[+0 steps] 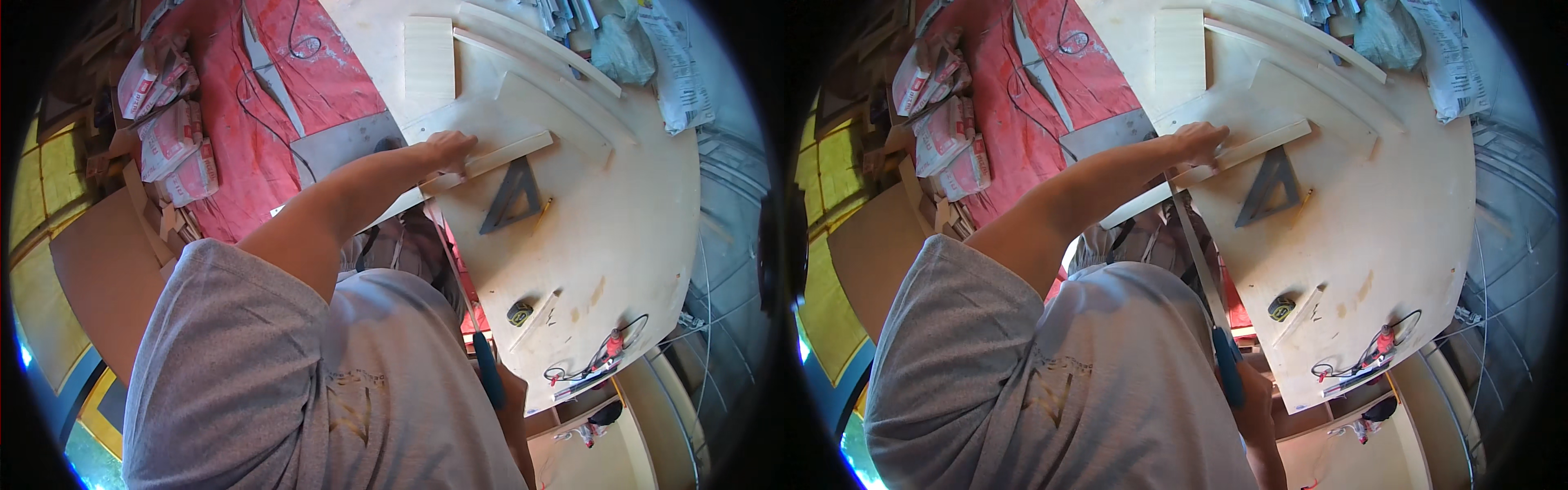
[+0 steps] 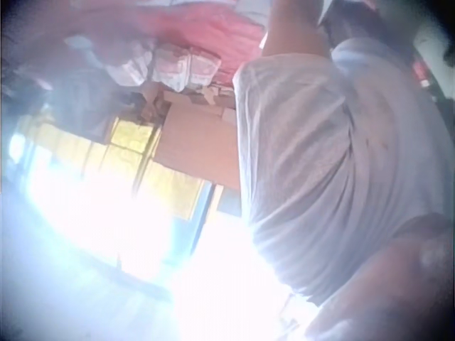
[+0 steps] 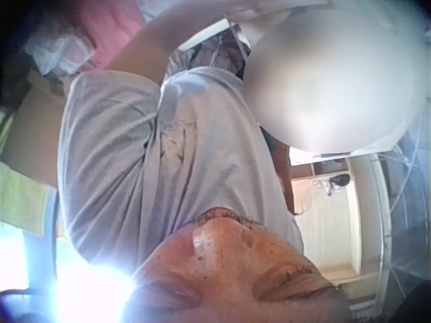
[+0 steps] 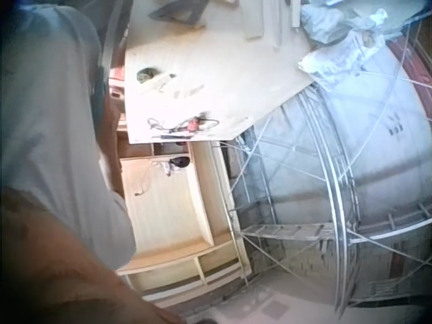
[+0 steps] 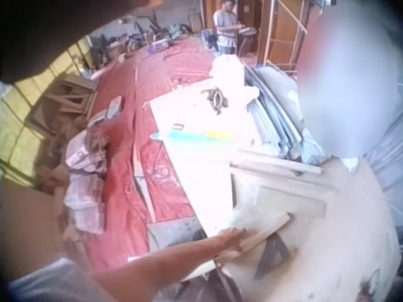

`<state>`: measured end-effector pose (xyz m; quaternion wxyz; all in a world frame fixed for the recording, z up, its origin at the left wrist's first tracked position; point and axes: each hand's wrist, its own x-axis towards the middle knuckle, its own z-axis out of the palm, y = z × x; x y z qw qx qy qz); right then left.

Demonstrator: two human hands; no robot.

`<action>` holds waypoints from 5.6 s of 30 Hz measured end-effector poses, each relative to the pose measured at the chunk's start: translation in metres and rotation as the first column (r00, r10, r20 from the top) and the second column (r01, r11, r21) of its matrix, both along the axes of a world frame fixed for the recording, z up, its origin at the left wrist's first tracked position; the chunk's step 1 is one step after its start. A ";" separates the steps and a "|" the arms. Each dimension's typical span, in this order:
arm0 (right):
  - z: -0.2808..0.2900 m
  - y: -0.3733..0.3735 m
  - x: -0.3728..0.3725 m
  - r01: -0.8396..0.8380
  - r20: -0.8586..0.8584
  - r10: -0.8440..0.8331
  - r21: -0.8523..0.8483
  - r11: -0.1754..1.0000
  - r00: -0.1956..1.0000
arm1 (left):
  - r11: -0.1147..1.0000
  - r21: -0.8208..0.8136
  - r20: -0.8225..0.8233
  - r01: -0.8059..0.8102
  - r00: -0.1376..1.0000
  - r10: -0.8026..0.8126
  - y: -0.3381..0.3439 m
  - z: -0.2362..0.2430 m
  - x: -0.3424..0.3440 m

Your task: The person measures and marks wooden pieces using a pencil and a triangle ruler, cuts a wooden piece with a hand saw, and fits the pieces together by hand.

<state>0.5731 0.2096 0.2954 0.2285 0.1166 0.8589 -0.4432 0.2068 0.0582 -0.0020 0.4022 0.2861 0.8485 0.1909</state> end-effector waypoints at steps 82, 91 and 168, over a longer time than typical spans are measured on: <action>-0.017 -0.044 -0.062 -0.008 0.109 -0.004 0.114 0.993 0.994 | 0.978 0.183 -0.010 0.097 0.995 -0.097 -0.007 -0.019 0.001; -0.155 -0.066 -0.116 0.009 -0.194 -0.002 0.038 0.999 0.981 | 0.975 0.203 0.017 0.086 0.996 -0.091 -0.003 -0.025 -0.003; -0.213 -0.102 -0.291 -0.142 -0.058 0.189 0.458 0.878 0.980 | -0.289 0.055 0.998 -0.956 0.056 0.006 -0.204 -0.035 0.109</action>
